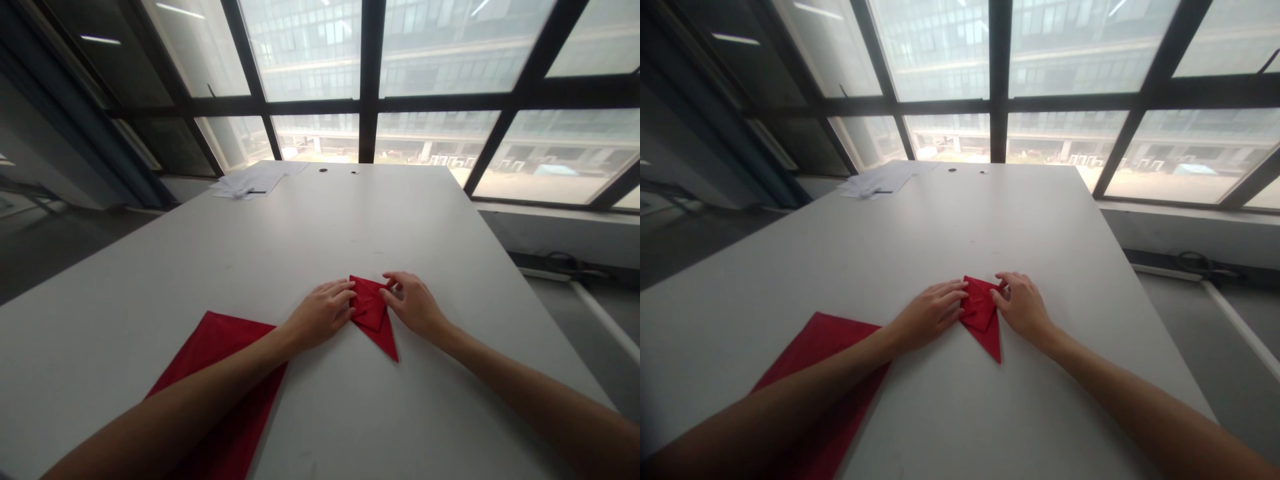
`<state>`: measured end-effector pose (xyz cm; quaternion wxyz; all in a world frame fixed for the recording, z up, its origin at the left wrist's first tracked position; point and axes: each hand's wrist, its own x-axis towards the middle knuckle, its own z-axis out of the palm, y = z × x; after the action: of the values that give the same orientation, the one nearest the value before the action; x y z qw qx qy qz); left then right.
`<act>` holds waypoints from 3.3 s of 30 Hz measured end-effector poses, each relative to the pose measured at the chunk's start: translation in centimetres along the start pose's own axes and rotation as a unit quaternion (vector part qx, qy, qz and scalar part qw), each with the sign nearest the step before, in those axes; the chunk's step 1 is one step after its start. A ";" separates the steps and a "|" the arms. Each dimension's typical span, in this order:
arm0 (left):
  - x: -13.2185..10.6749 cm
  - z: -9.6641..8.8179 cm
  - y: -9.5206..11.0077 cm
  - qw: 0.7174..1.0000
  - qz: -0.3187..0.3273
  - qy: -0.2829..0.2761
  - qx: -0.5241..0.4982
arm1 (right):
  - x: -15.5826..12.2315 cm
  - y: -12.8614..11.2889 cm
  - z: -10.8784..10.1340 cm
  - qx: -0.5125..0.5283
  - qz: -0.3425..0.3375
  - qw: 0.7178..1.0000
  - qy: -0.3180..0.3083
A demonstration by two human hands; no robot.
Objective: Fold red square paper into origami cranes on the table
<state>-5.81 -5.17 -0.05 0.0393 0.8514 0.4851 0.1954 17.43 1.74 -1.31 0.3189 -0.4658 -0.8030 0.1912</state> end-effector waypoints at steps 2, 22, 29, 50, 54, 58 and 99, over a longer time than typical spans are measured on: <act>0.0 0.1 0.0 1.000 -0.003 0.002 0.001 | -0.1 -0.2 0.1 0.023 -0.011 1.000 -0.006; 0.2 0.3 0.1 1.000 -0.024 0.005 -0.017 | -0.8 -1.4 0.2 0.027 -0.213 0.973 -0.083; 0.2 0.3 0.1 1.000 0.001 -0.012 0.019 | -0.7 -1.6 -0.3 0.008 -0.215 0.970 -0.113; 0.1 0.5 -0.5 1.000 0.005 -0.028 0.011 | -0.6 -1.2 -0.1 -0.079 -0.172 0.979 -0.078; 0.2 0.1 -0.2 1.000 0.008 -0.006 -0.003 | -0.7 -1.4 -0.2 -0.056 -0.169 0.981 -0.078; 0.2 0.0 -0.1 1.000 0.009 0.005 -0.019 | -0.5 -0.8 0.1 -0.017 -0.149 0.987 -0.059; 0.6 0.8 -1.0 0.989 -0.132 0.062 0.023 | -0.4 -0.5 -0.3 -0.163 -0.152 0.975 -0.021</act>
<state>-6.06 -3.99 -0.86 0.0153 0.7669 0.5989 0.2300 17.45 1.12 -0.98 0.2468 -0.3798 -0.8914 0.0166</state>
